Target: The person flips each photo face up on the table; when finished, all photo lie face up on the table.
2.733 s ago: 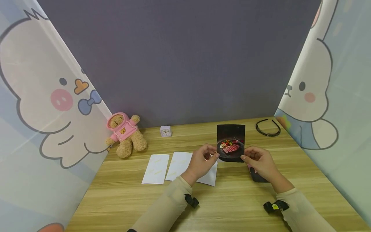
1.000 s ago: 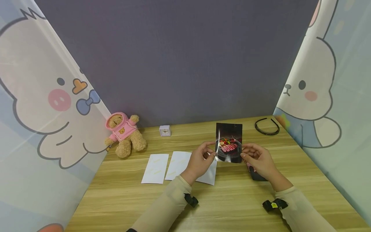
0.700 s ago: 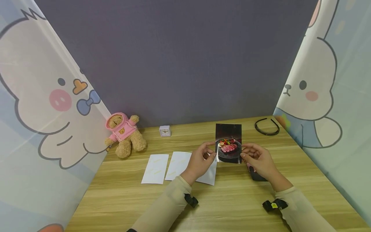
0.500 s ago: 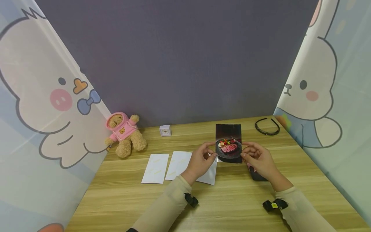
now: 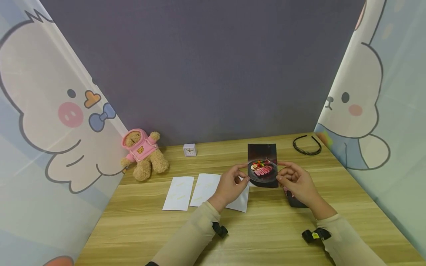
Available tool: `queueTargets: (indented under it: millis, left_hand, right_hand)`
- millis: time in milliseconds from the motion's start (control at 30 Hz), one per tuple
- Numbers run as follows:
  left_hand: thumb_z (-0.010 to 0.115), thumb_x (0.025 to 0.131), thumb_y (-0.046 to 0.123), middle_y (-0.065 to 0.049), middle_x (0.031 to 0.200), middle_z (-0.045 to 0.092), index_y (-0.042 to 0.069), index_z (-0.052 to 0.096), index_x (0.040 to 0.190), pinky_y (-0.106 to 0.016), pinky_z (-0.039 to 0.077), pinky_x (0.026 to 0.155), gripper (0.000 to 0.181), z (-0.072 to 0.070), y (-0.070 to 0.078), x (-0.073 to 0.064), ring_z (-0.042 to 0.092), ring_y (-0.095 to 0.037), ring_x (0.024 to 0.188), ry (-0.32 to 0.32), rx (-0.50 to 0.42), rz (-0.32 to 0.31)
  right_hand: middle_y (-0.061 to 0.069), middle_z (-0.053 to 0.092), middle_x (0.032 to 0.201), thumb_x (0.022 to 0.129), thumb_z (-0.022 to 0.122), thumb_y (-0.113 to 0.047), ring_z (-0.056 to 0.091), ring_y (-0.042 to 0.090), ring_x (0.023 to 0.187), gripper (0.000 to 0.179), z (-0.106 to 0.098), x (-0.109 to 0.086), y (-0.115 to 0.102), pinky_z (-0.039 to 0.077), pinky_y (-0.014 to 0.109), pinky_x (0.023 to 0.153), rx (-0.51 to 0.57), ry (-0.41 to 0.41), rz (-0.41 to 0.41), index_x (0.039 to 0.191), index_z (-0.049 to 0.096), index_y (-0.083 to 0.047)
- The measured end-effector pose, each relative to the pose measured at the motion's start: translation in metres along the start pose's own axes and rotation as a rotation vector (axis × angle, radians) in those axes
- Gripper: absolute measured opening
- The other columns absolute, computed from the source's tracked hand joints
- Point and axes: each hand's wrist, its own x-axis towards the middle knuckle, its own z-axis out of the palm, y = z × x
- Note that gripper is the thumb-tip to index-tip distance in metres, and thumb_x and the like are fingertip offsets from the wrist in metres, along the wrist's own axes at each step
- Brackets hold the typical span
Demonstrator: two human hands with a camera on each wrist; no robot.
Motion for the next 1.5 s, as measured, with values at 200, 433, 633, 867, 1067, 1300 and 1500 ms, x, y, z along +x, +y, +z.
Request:
queueTargets:
  millis: [200, 433, 633, 867, 1067, 1300, 1500]
  left_hand:
    - [0.072, 0.101, 0.016, 0.014, 0.095, 0.073, 0.018, 0.058, 0.145, -0.024, 0.048, 0.056, 0.046, 0.001, -0.001, 0.0, 0.059, -0.003, 0.068, -0.028, 0.025, -0.031]
    - [0.073, 0.1, 0.017, 0.016, 0.093, 0.072, 0.017, 0.058, 0.146, -0.025, 0.047, 0.055, 0.048, 0.001, -0.004, 0.0, 0.057, -0.005, 0.063, -0.049, 0.064, -0.057]
    - [0.073, 0.1, 0.02, 0.019, 0.093, 0.072, 0.015, 0.058, 0.145, -0.025, 0.047, 0.055, 0.047, 0.003, -0.007, -0.001, 0.056, -0.005, 0.059, -0.089, 0.08, -0.076]
    - [0.072, 0.101, 0.02, 0.018, 0.093, 0.072, 0.013, 0.058, 0.146, -0.025, 0.047, 0.056, 0.048, 0.002, -0.006, -0.002, 0.056, -0.004, 0.062, -0.118, 0.101, -0.09]
    - [0.072, 0.1, 0.021, 0.019, 0.09, 0.069, 0.013, 0.059, 0.144, -0.024, 0.047, 0.057, 0.047, 0.002, -0.006, -0.003, 0.056, -0.003, 0.063, -0.144, 0.105, -0.105]
    - [0.073, 0.1, 0.02, 0.017, 0.088, 0.066, 0.011, 0.059, 0.145, -0.025, 0.047, 0.055, 0.048, 0.002, -0.009, -0.004, 0.057, -0.006, 0.062, -0.207, 0.109, -0.153]
    - [0.074, 0.1, 0.024, 0.017, 0.089, 0.065, 0.013, 0.057, 0.147, -0.025, 0.048, 0.056, 0.051, 0.004, -0.012, -0.005, 0.058, -0.007, 0.06, -0.278, 0.121, -0.201]
  right_hand:
    - [0.016, 0.069, 0.101, 0.099, 0.064, 0.011, 0.068, 0.031, 0.067, 0.051, -0.001, 0.001, -0.001, 0.044, 0.043, 0.038, -0.002, -0.027, 0.018, 0.146, 0.047, 0.009]
    - [0.023, 0.065, 0.1, 0.099, 0.064, 0.011, 0.068, 0.028, 0.068, 0.055, 0.0, 0.003, -0.003, 0.044, 0.043, 0.04, 0.014, -0.079, 0.036, 0.149, 0.042, 0.01]
    - [0.026, 0.064, 0.1, 0.098, 0.066, 0.01, 0.069, 0.035, 0.069, 0.063, -0.001, 0.003, -0.001, 0.054, 0.045, 0.048, -0.015, -0.121, 0.09, 0.153, 0.037, 0.007]
    - [0.026, 0.064, 0.102, 0.098, 0.067, 0.009, 0.069, 0.041, 0.072, 0.067, -0.003, 0.002, 0.003, 0.058, 0.048, 0.055, 0.007, -0.136, 0.165, 0.156, 0.033, 0.003]
    - [0.027, 0.064, 0.104, 0.097, 0.067, 0.01, 0.071, 0.036, 0.074, 0.069, -0.004, 0.001, 0.007, 0.059, 0.049, 0.058, 0.005, -0.147, 0.223, 0.156, 0.032, 0.004]
    - [0.026, 0.062, 0.11, 0.097, 0.066, 0.008, 0.074, 0.028, 0.086, 0.066, -0.005, 0.001, 0.01, 0.061, 0.045, 0.065, -0.081, -0.174, 0.319, 0.156, 0.036, 0.006]
    - [0.025, 0.061, 0.112, 0.096, 0.066, 0.007, 0.074, 0.028, 0.095, 0.068, -0.003, 0.0, 0.004, 0.06, 0.041, 0.067, -0.133, -0.195, 0.37, 0.156, 0.036, 0.006]
